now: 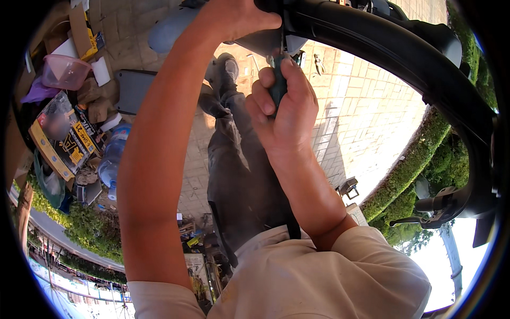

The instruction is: The person assembles the front section of an electric scooter. They attach a black plastic cover to the handlebar stem, secure it with screws using a screwdriver, and then place a grey footboard panel onto the scooter's frame.

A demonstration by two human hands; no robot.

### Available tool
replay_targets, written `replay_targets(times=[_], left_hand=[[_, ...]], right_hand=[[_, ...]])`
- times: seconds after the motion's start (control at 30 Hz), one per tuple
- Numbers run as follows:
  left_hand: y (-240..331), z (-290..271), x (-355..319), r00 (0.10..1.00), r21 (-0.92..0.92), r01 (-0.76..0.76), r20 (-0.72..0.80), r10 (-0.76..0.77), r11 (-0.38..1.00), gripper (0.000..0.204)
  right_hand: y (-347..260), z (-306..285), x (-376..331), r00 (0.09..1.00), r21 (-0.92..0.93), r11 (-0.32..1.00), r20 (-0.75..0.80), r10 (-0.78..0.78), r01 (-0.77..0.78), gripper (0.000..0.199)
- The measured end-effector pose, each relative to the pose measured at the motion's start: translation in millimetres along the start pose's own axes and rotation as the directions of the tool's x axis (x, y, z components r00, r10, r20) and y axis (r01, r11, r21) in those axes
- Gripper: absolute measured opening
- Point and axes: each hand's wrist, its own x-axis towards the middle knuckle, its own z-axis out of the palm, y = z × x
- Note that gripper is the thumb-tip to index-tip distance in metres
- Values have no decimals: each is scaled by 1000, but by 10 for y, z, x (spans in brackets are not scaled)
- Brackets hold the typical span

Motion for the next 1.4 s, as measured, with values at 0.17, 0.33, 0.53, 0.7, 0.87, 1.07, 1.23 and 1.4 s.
replay_targets(times=[0.17, 0.33, 0.53, 0.7, 0.87, 1.07, 1.23, 1.4], left_hand=[[-50, -29, 28, 1000, -28, -22, 19, 22, 999, 66], [-104, -52, 36, 998, -86, -31, 44, 35, 996, 61], [34, 36, -41, 999, 16, -21, -43, 21, 1000, 69], [123, 72, -64, 997, 157, -18, -71, 30, 987, 79], [69, 69, -41, 992, 186, -50, -101, 70, 981, 70], [-81, -4, 102, 996, -136, 91, 13, -90, 987, 63], [-105, 97, 210, 996, 149, 1, -89, 13, 989, 62], [-149, 156, 180, 987, 133, 29, -158, -8, 991, 59]], right_hand=[[-30, 44, 68, 998, 15, 999, -62, 32, -31, 15], [-79, 17, 2, 998, -23, 998, 3, 56, -56, 17], [-161, -249, -181, 1000, -197, 980, 30, -9, 15, 23], [-239, -457, -221, 997, -364, 928, 37, -73, 82, 29], [-301, -729, -164, 990, -541, 829, 102, -99, 139, 30], [-274, -1065, 244, 944, -465, 852, -90, -318, 242, 23], [-213, -840, 839, 927, -59, 935, 165, -337, 351, 16], [-147, -624, 1008, 905, -110, 903, 146, -399, 415, 17]])
